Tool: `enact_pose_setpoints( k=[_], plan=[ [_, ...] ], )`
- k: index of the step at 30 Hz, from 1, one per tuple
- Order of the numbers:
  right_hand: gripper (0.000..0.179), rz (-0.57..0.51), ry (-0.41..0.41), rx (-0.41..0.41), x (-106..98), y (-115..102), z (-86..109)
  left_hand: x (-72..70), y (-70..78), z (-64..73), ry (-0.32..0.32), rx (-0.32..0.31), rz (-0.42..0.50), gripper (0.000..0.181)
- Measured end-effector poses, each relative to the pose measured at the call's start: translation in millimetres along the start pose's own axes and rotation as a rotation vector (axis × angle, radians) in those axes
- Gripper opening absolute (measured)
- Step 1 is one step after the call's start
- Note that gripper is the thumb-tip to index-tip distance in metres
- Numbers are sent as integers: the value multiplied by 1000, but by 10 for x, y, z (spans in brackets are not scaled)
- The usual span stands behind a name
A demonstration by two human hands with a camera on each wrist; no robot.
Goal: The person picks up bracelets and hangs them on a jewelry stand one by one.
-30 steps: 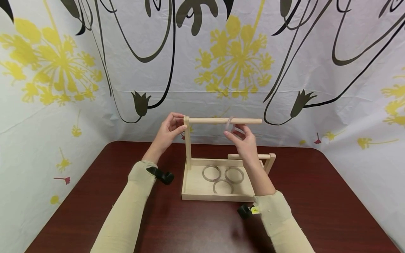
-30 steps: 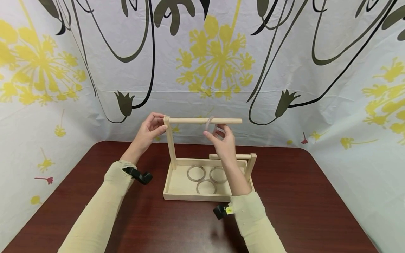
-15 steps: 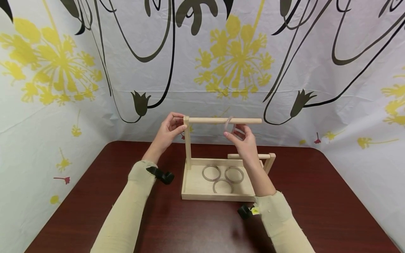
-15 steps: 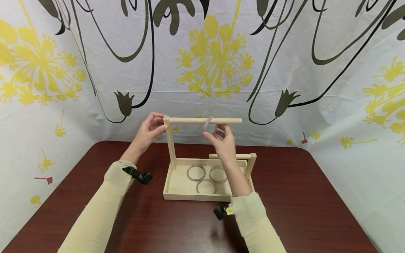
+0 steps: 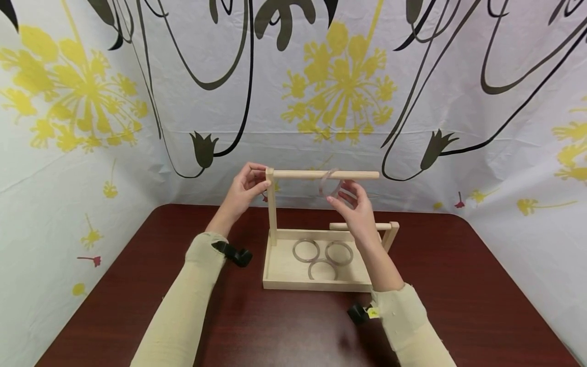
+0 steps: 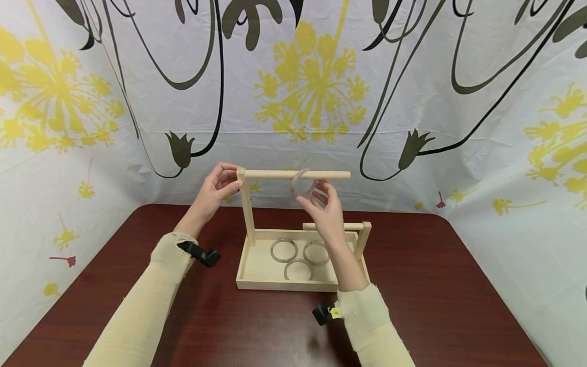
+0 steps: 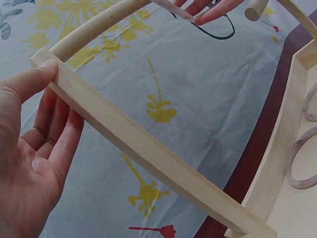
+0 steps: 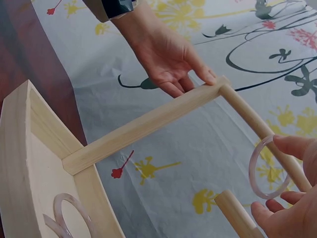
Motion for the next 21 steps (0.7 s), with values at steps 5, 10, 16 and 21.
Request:
enact_pose_setpoints(
  k=[5, 10, 16, 21],
  plan=[
    [70, 1, -4, -10, -16, 2, 34, 2, -2, -3, 4, 8, 10, 30],
    [71, 23, -11, -8, -35, 3, 70, 1, -2, -7, 2, 11, 17, 30],
    [72, 36, -32, -4, -43, 16, 109, 1, -14, -15, 0, 13, 19, 33],
    [72, 34, -47, -14, -24, 4, 154, 0, -19, -14, 2, 10, 18, 33]
  ],
)
Point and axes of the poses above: each hand's wrist, its own z-axis away from the middle knuckle, its own x-axis out of the palm, y = z × x, the point moved 8 cm from there along -z, towards the middle knuckle, and after that the axes turned 3 degrees about y, right-handed, at the moved point
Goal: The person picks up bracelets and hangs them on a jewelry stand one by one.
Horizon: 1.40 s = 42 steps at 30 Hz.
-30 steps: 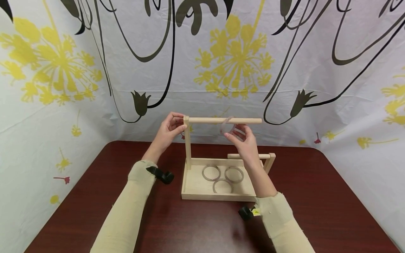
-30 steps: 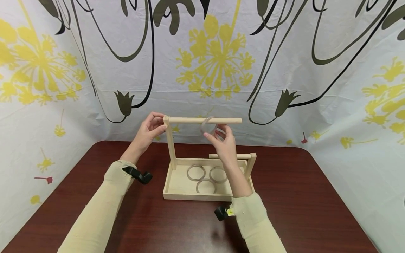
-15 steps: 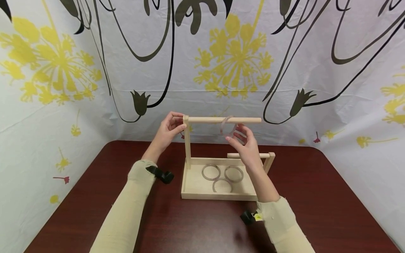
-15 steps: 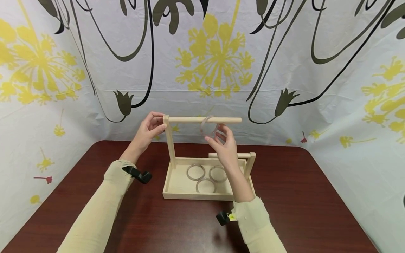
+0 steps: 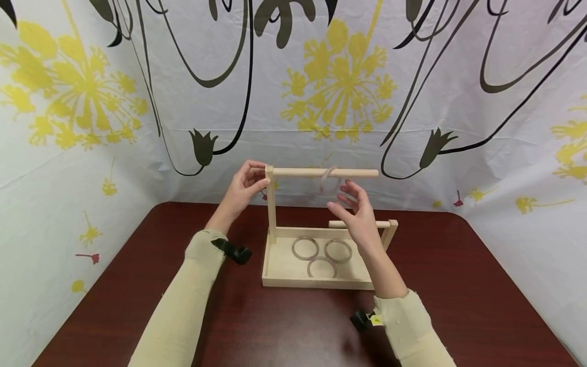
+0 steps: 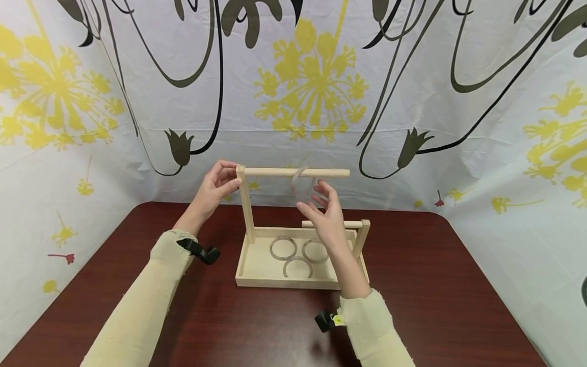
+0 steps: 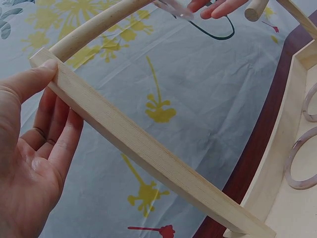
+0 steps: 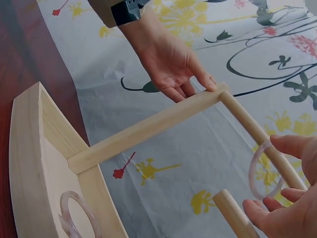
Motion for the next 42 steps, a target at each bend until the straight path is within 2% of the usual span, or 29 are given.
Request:
enact_pose_setpoints(
  k=[16, 25, 34, 42],
  plan=[
    [67, -58, -22, -26, 117, -84, 154, -11, -11, -6, 1, -8, -7, 27],
    [61, -50, -72, -51, 226, -74, 226, -3, 7, 3, 4, -8, -2, 32],
    [51, -28, -134, -73, 347, -43, 302, -11, 3, 1, 2, -11, -8, 27],
    [45, 5, -203, -107, 475, 58, 347, -7, 13, -9, -20, -10, -28, 28]
  ],
)
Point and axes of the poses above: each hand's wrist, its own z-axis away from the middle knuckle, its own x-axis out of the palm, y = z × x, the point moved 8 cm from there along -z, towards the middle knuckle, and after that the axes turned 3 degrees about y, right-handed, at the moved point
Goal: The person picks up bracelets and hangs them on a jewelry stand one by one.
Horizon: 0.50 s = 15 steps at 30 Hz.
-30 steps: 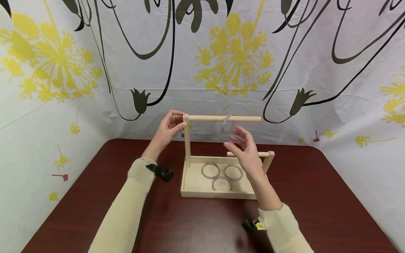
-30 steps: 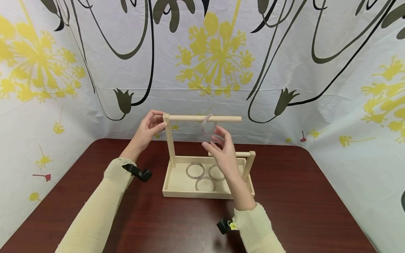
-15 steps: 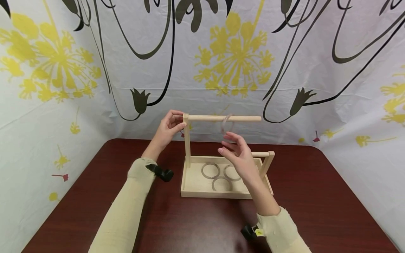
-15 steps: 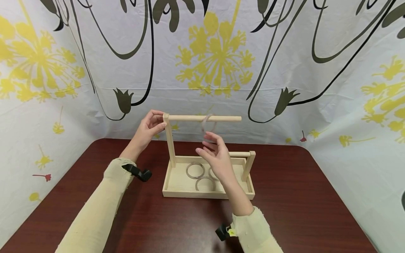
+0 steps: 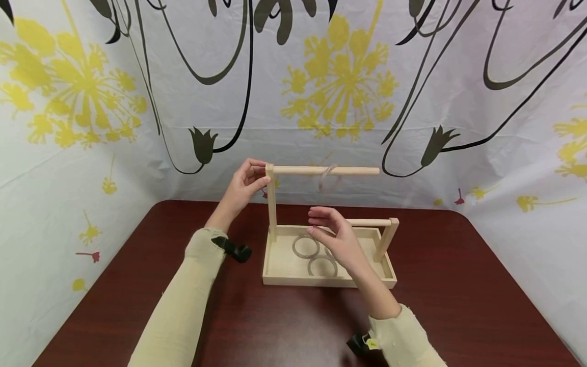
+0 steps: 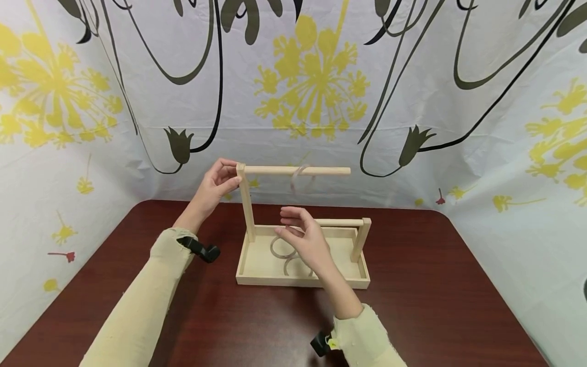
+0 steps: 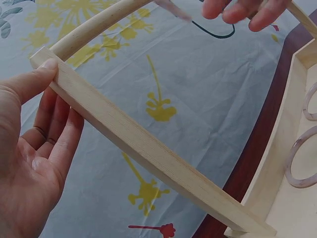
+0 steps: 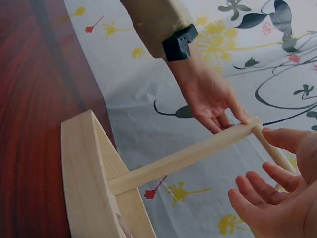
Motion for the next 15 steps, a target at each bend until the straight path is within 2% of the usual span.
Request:
enact_pose_setpoints(
  k=[6, 12, 15],
  plan=[
    [45, 19, -63, 24, 118, 105, 9, 17, 55, -35, -18, 41, -10, 30],
    [45, 117, -128, 40, 209, 335, 34, 9, 17, -28, -13, 27, -4, 30],
    [46, 157, -137, 62, 217, 466, 49, 0, -8, -16, -12, 19, -7, 30]
  ],
)
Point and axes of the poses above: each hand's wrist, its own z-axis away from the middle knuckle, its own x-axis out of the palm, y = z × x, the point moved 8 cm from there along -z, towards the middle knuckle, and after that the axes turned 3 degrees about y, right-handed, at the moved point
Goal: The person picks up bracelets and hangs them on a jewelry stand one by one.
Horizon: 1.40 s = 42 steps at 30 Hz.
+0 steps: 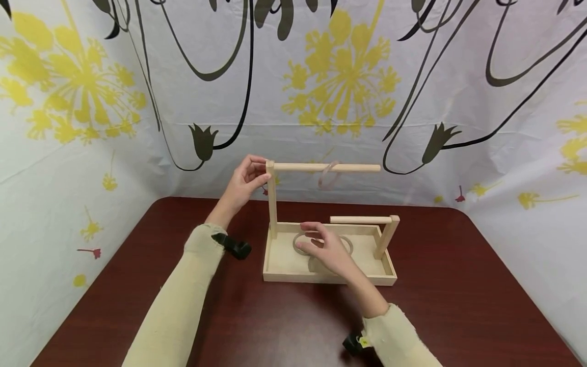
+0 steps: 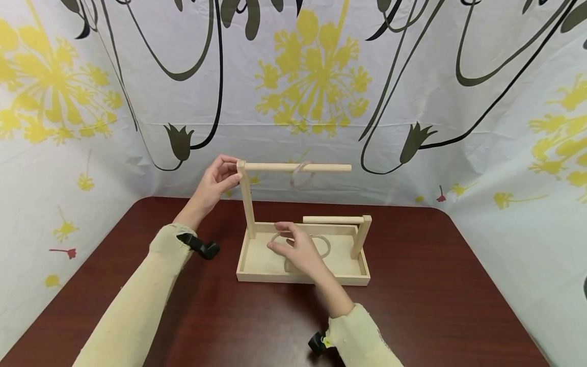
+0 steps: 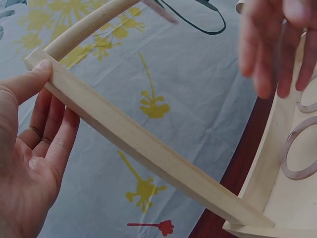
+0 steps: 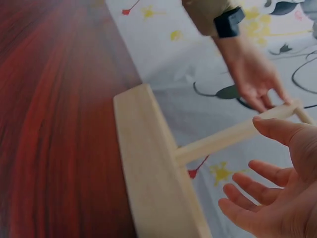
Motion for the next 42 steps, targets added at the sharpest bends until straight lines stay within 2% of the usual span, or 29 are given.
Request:
enact_pose_setpoints(
  k=[14, 22, 30, 42],
  plan=[
    [58, 183, 106, 148, -140, 471, -71, -9, -5, 15, 2, 1, 7, 31],
    [65, 236, 150, 223, -200, 631, -88, 3, -7, 12, -1, 1, 7, 30],
    [69, 294, 169, 247, -201, 660, -93, 14, 8, 14, -2, -5, 1, 31],
    [66, 525, 87, 244, 7, 555, -190, 10, 20, 17, 1, -14, 10, 30]
  ],
)
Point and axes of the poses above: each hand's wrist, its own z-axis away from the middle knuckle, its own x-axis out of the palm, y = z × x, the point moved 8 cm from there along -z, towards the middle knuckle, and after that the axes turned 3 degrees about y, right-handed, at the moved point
